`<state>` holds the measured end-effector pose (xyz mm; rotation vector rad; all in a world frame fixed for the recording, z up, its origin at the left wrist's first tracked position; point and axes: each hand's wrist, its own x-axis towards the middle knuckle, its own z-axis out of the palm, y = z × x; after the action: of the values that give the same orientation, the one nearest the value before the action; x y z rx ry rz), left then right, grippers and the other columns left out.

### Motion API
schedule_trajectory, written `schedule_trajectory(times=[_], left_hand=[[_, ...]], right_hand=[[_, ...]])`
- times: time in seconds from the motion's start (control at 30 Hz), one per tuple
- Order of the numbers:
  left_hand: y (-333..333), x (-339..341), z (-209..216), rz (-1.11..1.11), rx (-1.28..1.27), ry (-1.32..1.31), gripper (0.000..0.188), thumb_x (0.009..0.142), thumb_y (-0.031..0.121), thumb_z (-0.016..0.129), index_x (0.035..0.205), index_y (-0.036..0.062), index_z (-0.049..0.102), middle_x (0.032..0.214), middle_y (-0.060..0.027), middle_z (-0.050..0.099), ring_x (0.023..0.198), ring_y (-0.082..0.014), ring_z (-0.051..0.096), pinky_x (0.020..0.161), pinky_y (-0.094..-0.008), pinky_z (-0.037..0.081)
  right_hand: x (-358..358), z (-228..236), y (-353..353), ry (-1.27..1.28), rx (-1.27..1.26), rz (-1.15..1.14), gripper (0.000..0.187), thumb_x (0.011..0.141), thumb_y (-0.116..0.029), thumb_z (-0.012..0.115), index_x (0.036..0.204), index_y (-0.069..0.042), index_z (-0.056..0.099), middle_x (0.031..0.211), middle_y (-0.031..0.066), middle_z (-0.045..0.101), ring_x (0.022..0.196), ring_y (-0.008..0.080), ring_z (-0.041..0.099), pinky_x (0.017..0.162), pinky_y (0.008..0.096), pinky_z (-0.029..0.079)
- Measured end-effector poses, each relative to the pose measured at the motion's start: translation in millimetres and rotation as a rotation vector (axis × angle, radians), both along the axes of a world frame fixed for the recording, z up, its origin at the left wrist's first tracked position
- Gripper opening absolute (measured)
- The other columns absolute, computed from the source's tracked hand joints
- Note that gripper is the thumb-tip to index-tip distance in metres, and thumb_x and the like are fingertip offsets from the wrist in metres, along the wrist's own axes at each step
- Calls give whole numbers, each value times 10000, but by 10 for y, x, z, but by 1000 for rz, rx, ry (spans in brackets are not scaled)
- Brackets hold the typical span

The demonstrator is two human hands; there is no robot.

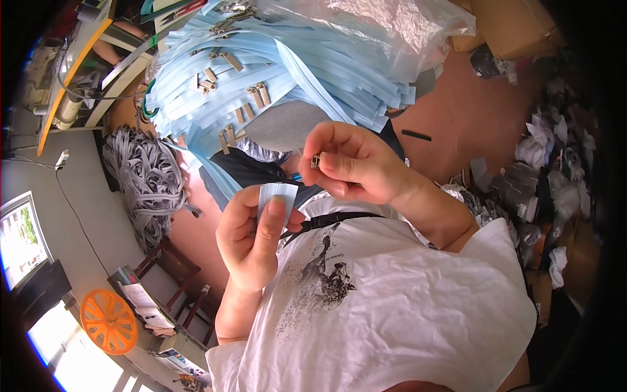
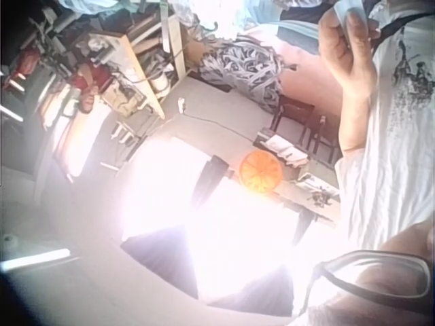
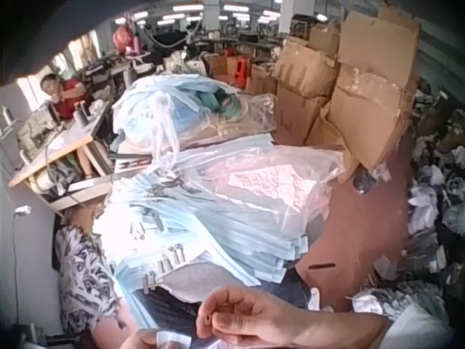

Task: Manually sliding metal zipper pulls onto lengths of zipper tape.

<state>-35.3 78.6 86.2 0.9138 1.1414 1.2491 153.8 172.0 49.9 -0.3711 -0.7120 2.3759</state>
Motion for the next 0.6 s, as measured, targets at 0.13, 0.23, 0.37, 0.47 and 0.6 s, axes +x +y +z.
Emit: schedule_trajectory(times=[0.13, 0.23, 0.37, 0.47, 0.6], left_hand=[[-5, -4, 1, -4, -8, -12, 189, 988, 103, 535, 1087, -56, 550, 844, -90, 673, 713, -102, 618, 685, -230, 509], [10, 61, 19, 33, -18, 35, 188, 978, 127, 551, 1052, -44, 566, 794, -91, 664, 654, -114, 604, 627, -235, 493], [25, 71, 50, 59, -42, 148, 194, 966, 154, 577, 1013, -34, 589, 734, -82, 656, 587, -114, 587, 558, -231, 471], [12, 20, 11, 18, -9, 190, 184, 961, 147, 588, 989, -35, 600, 727, -70, 655, 577, -94, 583, 528, -208, 457], [-5, 12, 6, 2, 10, 237, 174, 952, 132, 605, 982, -38, 609, 728, -62, 652, 572, -74, 576, 496, -187, 431]], right_hand=[[-22, -25, -5, -33, 5, -60, 131, 966, -177, 591, 1033, -66, 569, 917, 87, 616, 575, 43, 448, 456, 163, 318], [-40, -67, -9, -35, 17, -87, 139, 941, -153, 627, 1031, -61, 573, 963, 85, 633, 571, 44, 452, 475, 163, 338], [-43, 54, 6, -149, 121, -56, 140, 903, -117, 676, 1003, -38, 619, 956, 67, 656, 612, 48, 510, 507, 175, 389], [-42, 174, 11, -276, 205, -47, 132, 882, -92, 699, 985, -26, 649, 926, 63, 664, 673, 58, 563, 558, 186, 438], [-50, 160, -4, -318, 277, -59, 131, 852, -24, 713, 971, -3, 664, 922, 72, 671, 775, 88, 630, 659, 207, 510]])
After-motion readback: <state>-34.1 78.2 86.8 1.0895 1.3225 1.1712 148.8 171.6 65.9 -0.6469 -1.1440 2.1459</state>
